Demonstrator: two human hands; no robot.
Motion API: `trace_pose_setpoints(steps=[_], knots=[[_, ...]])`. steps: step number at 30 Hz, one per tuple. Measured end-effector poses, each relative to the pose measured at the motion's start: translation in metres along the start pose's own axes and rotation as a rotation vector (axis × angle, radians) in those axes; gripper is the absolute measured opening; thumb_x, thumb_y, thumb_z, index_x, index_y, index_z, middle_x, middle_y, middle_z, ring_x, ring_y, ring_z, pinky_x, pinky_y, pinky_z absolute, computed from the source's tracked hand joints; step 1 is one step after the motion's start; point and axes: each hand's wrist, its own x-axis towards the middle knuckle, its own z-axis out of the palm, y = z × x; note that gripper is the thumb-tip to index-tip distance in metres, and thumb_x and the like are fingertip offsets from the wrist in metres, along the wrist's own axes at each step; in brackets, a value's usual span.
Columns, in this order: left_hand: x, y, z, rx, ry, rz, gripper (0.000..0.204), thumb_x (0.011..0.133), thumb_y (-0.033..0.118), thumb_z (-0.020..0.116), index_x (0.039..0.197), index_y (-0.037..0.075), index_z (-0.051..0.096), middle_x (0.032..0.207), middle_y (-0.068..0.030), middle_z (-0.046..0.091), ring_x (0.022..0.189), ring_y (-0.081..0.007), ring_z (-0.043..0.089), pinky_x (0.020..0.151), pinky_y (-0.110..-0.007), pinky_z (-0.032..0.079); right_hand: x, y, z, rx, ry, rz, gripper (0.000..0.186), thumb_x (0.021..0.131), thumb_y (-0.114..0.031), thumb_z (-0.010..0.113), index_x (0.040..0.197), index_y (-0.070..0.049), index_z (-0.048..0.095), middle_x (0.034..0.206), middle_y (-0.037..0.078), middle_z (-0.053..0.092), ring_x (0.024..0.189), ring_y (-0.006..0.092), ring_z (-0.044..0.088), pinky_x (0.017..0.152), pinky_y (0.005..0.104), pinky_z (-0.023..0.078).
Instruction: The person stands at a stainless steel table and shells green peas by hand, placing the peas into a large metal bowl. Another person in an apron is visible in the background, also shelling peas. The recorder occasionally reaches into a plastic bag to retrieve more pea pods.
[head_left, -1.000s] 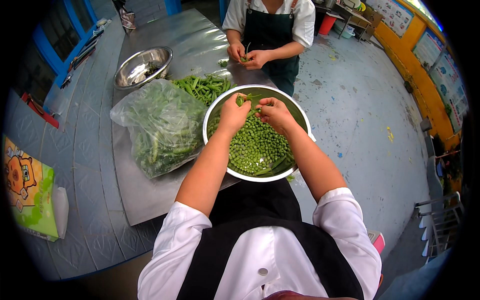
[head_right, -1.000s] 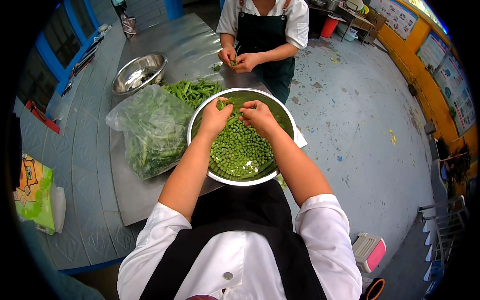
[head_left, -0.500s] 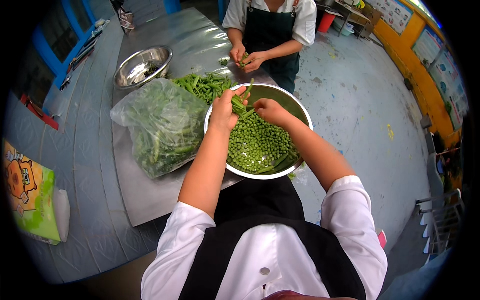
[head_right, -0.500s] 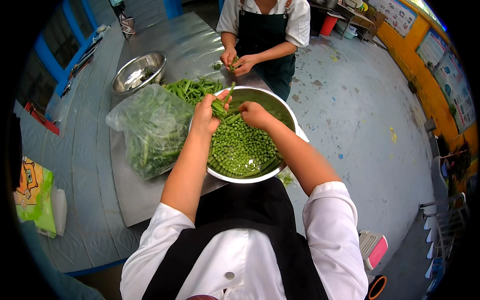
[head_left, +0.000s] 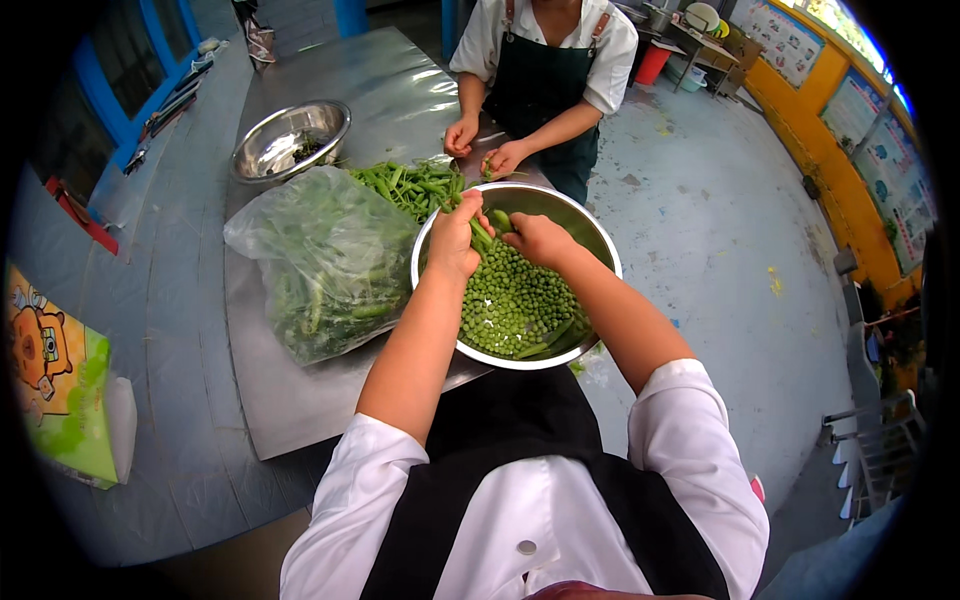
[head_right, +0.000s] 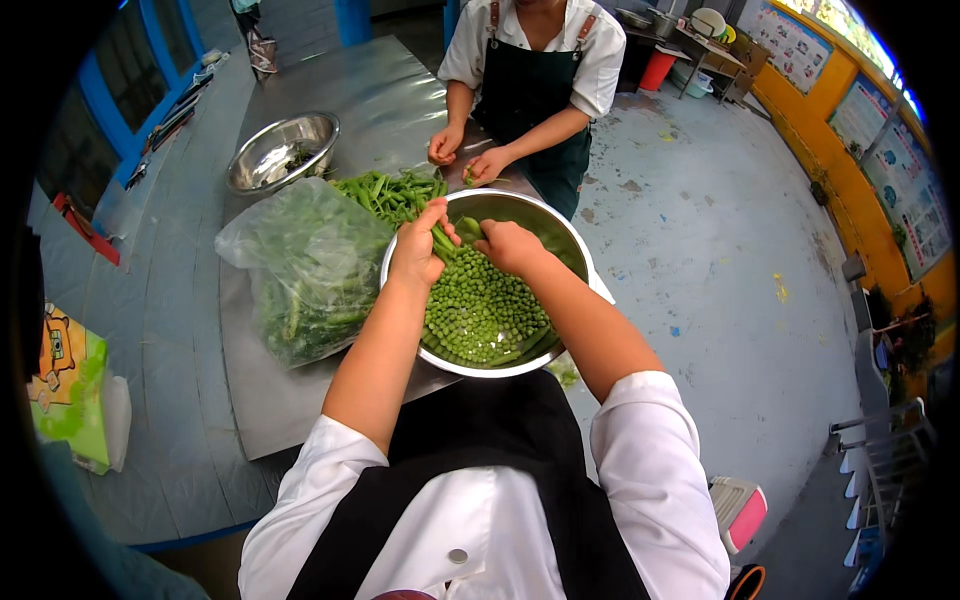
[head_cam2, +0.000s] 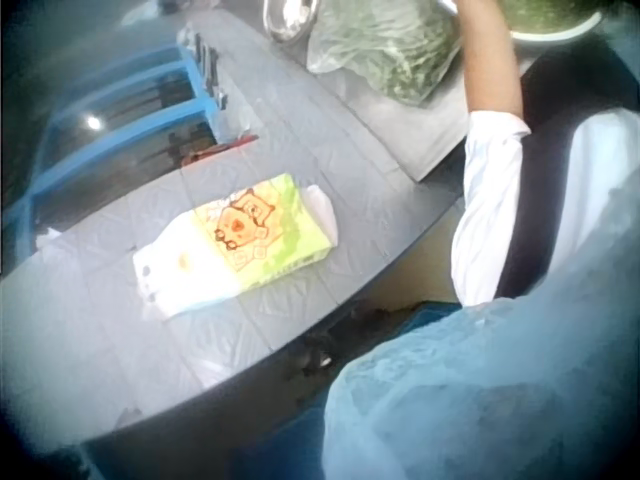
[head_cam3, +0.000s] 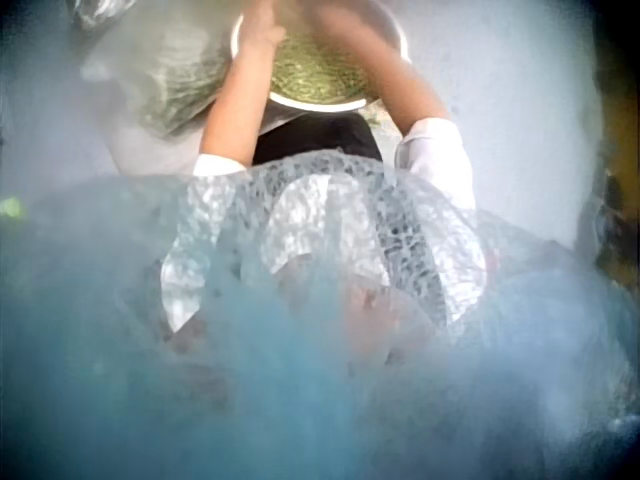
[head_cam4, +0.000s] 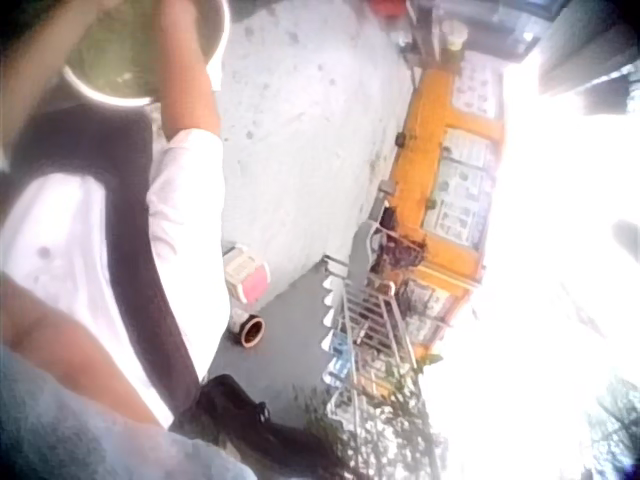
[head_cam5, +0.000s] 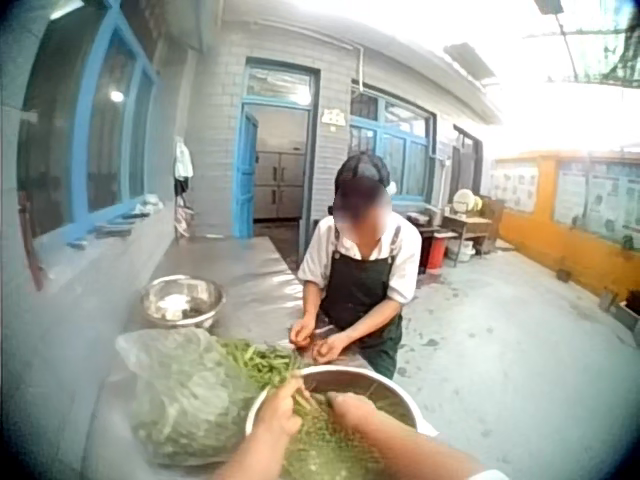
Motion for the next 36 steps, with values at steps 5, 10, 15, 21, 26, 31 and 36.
trace_pose_setpoints(steps=[5, 10, 15, 21, 26, 31, 36], knots=[[-0.004, -0.014, 0.006, 0.598, -0.064, 0.057, 0.013, 0.08, 0.015, 0.063, 0.084, 0.004, 0.058, 0.068, -0.002, 0.053, 0.054, -0.0117, 0.048, 0.046, -0.027, 0.038, -0.041, -0.021, -0.025, 0.204, 0.351, -0.093, 0.037, 0.083, -0.029, 0.053, 0.114, -0.008, 0.05, 0.086, 0.02, 0.06, 0.078, 0.0371, 0.058, 0.065, 0.0447, 0.046], [-0.012, -0.01, 0.012, 0.59, -0.143, -0.012, 0.01, 0.081, 0.013, 0.061, 0.085, 0.005, 0.058, 0.068, -0.0021, 0.053, 0.054, -0.0125, 0.048, 0.047, -0.026, 0.038, -0.053, -0.014, 0.006, 0.034, 0.493, -0.171, 0.049, 0.086, -0.023, 0.048, 0.128, -0.003, 0.034, 0.091, 0.019, 0.056, 0.071, 0.0384, 0.057, 0.061, 0.0449, 0.047], [-0.015, -0.01, 0.013, 0.551, -0.163, -0.05, 0.01, 0.081, 0.014, 0.06, 0.084, 0.005, 0.057, 0.067, -0.0025, 0.052, 0.054, -0.0137, 0.048, 0.047, -0.027, 0.039, -0.057, -0.016, 0.009, 0.014, 0.475, -0.149, 0.048, 0.087, -0.023, 0.048, 0.128, -0.004, 0.035, 0.089, 0.019, 0.056, 0.07, 0.0371, 0.058, 0.06, 0.044, 0.047], [-0.015, -0.007, 0.015, 0.526, -0.116, -0.116, 0.007, 0.08, 0.011, 0.056, 0.078, 0.005, 0.054, 0.064, -0.0039, 0.051, 0.053, -0.0144, 0.048, 0.047, -0.028, 0.04, -0.062, -0.021, 0.006, -0.025, 0.434, -0.138, 0.045, 0.087, -0.023, 0.048, 0.126, -0.003, 0.038, 0.087, 0.018, 0.055, 0.071, 0.036, 0.058, 0.06, 0.0433, 0.047], [-0.013, -0.01, 0.015, 0.591, -0.04, -0.096, 0.004, 0.076, 0.007, 0.051, 0.075, 0.004, 0.053, 0.063, -0.0043, 0.05, 0.052, -0.0144, 0.048, 0.046, -0.028, 0.04, -0.05, -0.013, 0.02, 0.117, 0.559, -0.237, 0.042, 0.087, -0.02, 0.047, 0.125, -0.003, 0.041, 0.084, 0.019, 0.056, 0.07, 0.0357, 0.057, 0.061, 0.043, 0.047], [-0.013, -0.011, 0.015, 0.569, -0.023, -0.103, 0.003, 0.075, 0.006, 0.051, 0.074, 0.003, 0.052, 0.063, -0.0043, 0.05, 0.052, -0.0142, 0.047, 0.045, -0.029, 0.039, -0.04, -0.006, 0.013, 0.784, 0.373, -0.084, 0.03, 0.09, -0.022, 0.045, 0.111, -0.001, 0.049, 0.074, 0.014, 0.06, 0.058, 0.0218, 0.056, 0.053, 0.0329, 0.045], [-0.014, -0.011, 0.016, 0.621, -0.061, -0.041, 0.002, 0.075, 0.005, 0.051, 0.075, 0.004, 0.052, 0.063, -0.0041, 0.051, 0.053, -0.0137, 0.048, 0.046, -0.028, 0.039, -0.042, 0.0, -0.003, 1.242, 0.154, 0.12, 0.024, 0.092, -0.023, 0.04, 0.097, -0.003, 0.051, 0.069, 0.005, 0.058, 0.05, 0.0087, 0.049, 0.044, 0.021, 0.037]])
